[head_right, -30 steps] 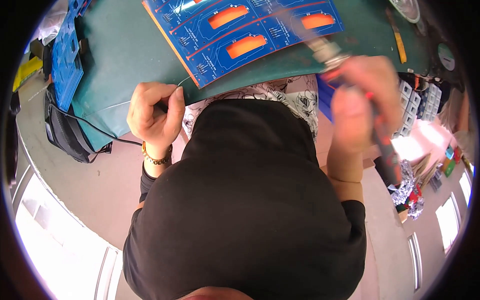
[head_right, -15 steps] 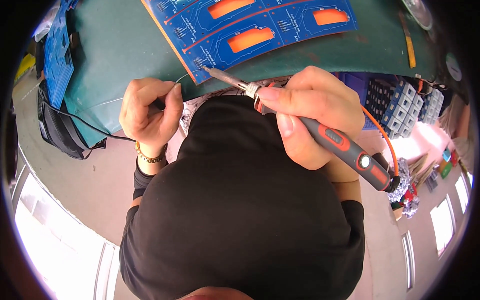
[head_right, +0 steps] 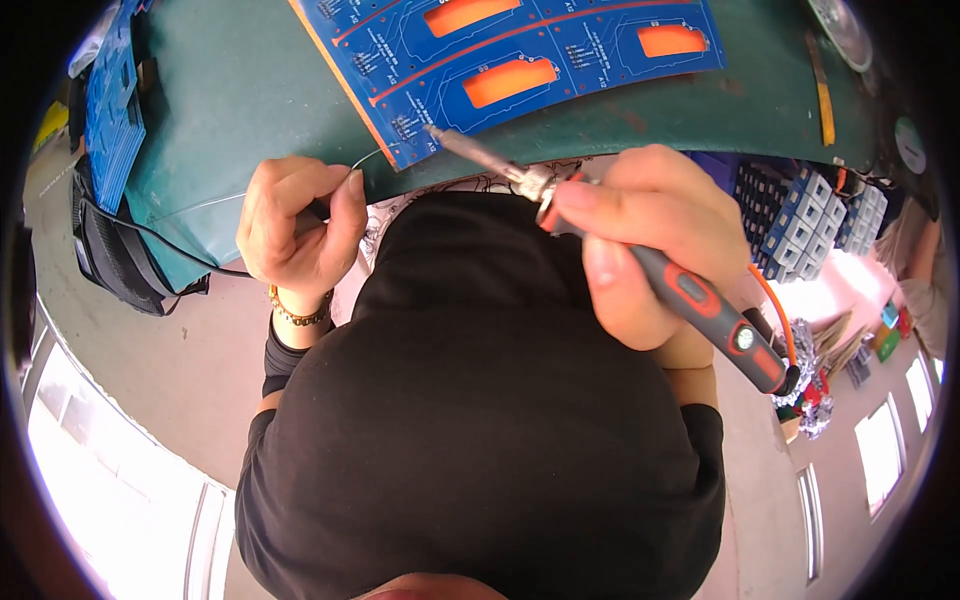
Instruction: The person solders components onto blue printed circuit boards using a soldering iron and solder wire.
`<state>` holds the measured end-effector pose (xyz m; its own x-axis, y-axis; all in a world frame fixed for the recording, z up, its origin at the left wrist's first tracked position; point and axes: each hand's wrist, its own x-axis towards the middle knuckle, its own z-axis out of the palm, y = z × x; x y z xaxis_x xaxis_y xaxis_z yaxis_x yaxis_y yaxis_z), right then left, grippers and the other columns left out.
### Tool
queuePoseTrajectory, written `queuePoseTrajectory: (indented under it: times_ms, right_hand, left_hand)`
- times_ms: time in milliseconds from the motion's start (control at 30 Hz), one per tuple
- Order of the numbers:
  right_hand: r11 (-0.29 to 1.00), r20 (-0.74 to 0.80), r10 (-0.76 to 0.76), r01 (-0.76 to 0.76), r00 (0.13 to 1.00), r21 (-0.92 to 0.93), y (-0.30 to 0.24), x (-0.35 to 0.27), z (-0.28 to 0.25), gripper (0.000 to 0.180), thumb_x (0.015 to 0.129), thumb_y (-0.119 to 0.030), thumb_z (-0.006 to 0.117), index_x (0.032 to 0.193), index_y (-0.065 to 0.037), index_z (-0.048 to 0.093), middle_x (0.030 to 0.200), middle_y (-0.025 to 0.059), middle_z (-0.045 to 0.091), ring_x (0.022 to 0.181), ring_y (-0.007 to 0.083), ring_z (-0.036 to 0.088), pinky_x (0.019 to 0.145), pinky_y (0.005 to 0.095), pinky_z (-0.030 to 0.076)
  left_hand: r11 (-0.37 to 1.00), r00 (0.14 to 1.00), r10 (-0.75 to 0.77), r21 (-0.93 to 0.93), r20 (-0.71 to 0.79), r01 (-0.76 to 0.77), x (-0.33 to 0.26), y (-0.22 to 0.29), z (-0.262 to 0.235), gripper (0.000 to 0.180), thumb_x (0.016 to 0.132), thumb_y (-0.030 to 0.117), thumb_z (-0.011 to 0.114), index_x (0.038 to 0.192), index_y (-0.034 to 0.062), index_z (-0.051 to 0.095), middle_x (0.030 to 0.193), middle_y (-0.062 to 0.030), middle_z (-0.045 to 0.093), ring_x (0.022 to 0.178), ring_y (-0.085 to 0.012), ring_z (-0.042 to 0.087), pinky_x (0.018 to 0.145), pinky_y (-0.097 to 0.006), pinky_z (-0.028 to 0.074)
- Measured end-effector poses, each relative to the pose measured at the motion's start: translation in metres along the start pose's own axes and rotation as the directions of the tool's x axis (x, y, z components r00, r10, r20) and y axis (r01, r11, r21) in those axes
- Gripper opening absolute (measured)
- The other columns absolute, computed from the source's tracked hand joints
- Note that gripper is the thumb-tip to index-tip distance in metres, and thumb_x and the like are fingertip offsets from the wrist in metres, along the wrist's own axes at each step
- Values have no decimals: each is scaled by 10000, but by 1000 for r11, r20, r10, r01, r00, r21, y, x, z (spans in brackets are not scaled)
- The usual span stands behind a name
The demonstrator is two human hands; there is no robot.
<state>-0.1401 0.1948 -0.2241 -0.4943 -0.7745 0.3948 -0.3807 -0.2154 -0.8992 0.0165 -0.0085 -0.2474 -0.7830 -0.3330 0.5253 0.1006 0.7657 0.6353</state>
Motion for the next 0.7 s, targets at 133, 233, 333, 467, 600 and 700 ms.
queuePoseTrajectory:
  times_ms: [133,233,333,467,600,700]
  right_hand:
    - [999,-95,28,-26,995,22,0,-3,-9,218,770,-71,584,964,8,644,705,93,570,571,167,508,518,272,411]
    - [999,-108,35,-33,993,25,2,-3,-2,217,770,-74,594,967,2,644,715,90,578,569,160,496,518,270,406]
    - [997,-98,73,-71,992,32,0,-1,3,224,760,-43,588,972,5,643,714,89,580,566,156,502,518,267,412]
    - [999,-7,43,-43,999,-21,0,10,3,273,732,26,559,992,17,640,692,86,574,558,147,519,512,254,429]
    - [998,59,15,-11,998,-59,-3,18,5,300,712,53,549,996,21,642,673,78,563,556,147,547,509,248,453]
    - [999,40,17,-15,999,-52,-3,19,10,293,698,75,547,970,30,648,667,77,554,558,154,573,520,253,484]
  left_hand:
    - [999,999,-36,-10,-30,36,0,0,2,212,648,-86,715,781,40,608,679,-29,591,503,-105,521,440,-210,414]
    - [993,994,-107,50,-23,108,0,4,4,210,656,-88,718,785,38,611,676,-27,584,504,-100,516,440,-210,409]
    - [991,991,-131,20,-41,132,-2,3,6,207,656,-85,722,783,38,614,673,-27,579,500,-100,511,440,-207,403]
    - [994,994,-105,34,-35,106,-2,2,5,209,654,-87,725,780,39,615,675,-29,577,502,-101,509,443,-205,401]
    - [994,993,-111,21,-42,112,-2,2,4,211,652,-89,724,779,40,617,680,-29,580,503,-100,507,443,-204,399]
    - [993,992,-116,25,-42,117,-3,2,3,211,652,-91,724,780,40,618,682,-29,581,501,-100,505,443,-203,399]
